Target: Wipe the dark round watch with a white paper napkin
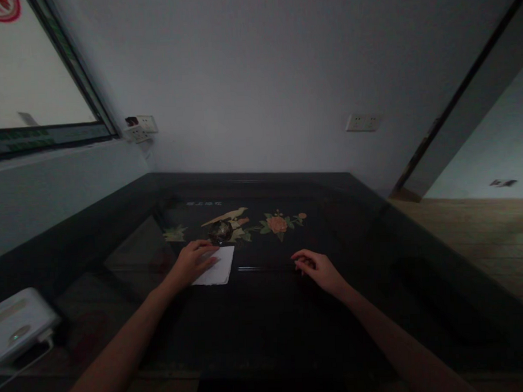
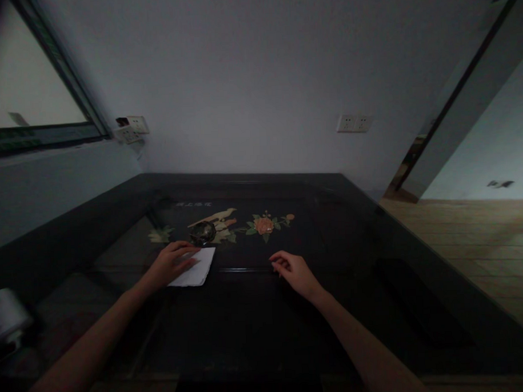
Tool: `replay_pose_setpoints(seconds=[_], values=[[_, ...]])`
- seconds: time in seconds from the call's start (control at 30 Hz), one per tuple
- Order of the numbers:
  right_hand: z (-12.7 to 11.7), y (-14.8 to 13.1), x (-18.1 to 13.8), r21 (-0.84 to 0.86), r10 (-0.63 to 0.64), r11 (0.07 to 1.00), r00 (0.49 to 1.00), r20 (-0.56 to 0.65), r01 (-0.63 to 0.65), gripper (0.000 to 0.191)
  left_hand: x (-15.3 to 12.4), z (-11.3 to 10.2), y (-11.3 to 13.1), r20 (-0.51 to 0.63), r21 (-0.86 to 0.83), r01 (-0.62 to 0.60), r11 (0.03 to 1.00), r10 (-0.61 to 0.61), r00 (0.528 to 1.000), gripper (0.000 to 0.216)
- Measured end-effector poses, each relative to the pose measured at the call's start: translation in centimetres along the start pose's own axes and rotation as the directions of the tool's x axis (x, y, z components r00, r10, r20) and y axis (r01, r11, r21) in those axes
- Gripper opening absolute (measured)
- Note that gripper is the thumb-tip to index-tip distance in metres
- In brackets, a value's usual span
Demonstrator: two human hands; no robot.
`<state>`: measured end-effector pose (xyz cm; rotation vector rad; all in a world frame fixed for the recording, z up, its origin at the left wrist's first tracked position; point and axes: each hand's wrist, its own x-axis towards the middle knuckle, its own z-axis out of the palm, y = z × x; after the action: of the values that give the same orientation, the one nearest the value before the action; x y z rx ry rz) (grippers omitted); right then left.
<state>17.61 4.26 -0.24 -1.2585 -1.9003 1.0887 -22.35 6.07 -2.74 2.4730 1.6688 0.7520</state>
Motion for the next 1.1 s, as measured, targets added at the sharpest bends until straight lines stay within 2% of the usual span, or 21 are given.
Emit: replay_pose_setpoints(seconds=[0.1,0.2,0.33,0.5,0.63,0.73,0.8,0.87,0.93,1.0,1.07,1.1], values=[[0.0,0.0,0.0,0.001,-0.005,1.0,1.0,-0.001,0.005,0.025,-0.2,-0.8,0.8,-0.061,0.005,0.01,1.0,-0.01,0.998,0.037],[0.0,0.1,0.0,0.005,-0.007,1.0,1.0,0.0,0.007,0.024,-0.5,-1.1,2.6,-0.082,0.004,0.036,0.999,-0.036,0.996,0.035],[0.0,0.2,0.0,-0.006,-0.005,1.0,1.0,0.002,0.005,0.023,-1.0,0.2,4.9,0.038,0.019,0.011,1.0,-0.011,0.999,0.041],[0.0,0.0,-0.1,-0.012,-0.011,1.0,1.0,0.003,0.011,0.024,-1.6,2.3,5.0,0.198,0.167,-0.047,0.985,0.013,0.98,0.05],[0.1,0.0,0.0,-0.022,-0.01,1.0,1.0,0.002,0.01,0.021,-1.8,2.4,4.9,0.252,0.232,-0.04,0.972,-0.02,0.968,0.053],[0.2,-0.8,-0.2,0.0,-0.025,1.0,0.999,-0.048,0.025,0.021,-1.7,2.0,5.1,0.285,0.245,-0.048,0.968,-0.024,0.958,0.054],[0.4,-2.3,-0.8,0.058,-0.046,0.997,0.996,-0.082,0.051,0.022,-1.7,1.9,5.2,0.299,0.241,-0.054,0.969,-0.021,0.954,0.056],[0.9,-4.9,-2.2,0.202,-0.075,0.976,0.996,-0.044,0.083,0.023,-1.6,1.8,5.2,0.303,0.235,-0.057,0.97,-0.017,0.953,0.056],[1.6,-8.1,-4.3,0.423,-0.139,0.903,0.984,0.112,0.08,0.025,-1.6,1.7,5.2,0.293,0.227,-0.067,0.972,-0.003,0.956,0.055],[2.4,-11.4,-6.5,0.618,-0.234,0.786,0.922,0.308,-0.007,0.03,-1.6,1.6,5.2,0.266,0.22,-0.082,0.972,0.021,0.964,0.054],[2.8,-14.4,-8.5,0.775,-0.396,0.631,0.858,0.326,-0.003,0.043,-1.5,1.4,5.3,0.219,0.219,-0.093,0.971,0.044,0.975,0.054],[2.9,-15.7,-9.1,0.796,-0.454,0.606,0.816,0.357,-0.011,0.048,-1.5,1.2,5.3,0.191,0.217,-0.098,0.971,0.056,0.98,0.053]])
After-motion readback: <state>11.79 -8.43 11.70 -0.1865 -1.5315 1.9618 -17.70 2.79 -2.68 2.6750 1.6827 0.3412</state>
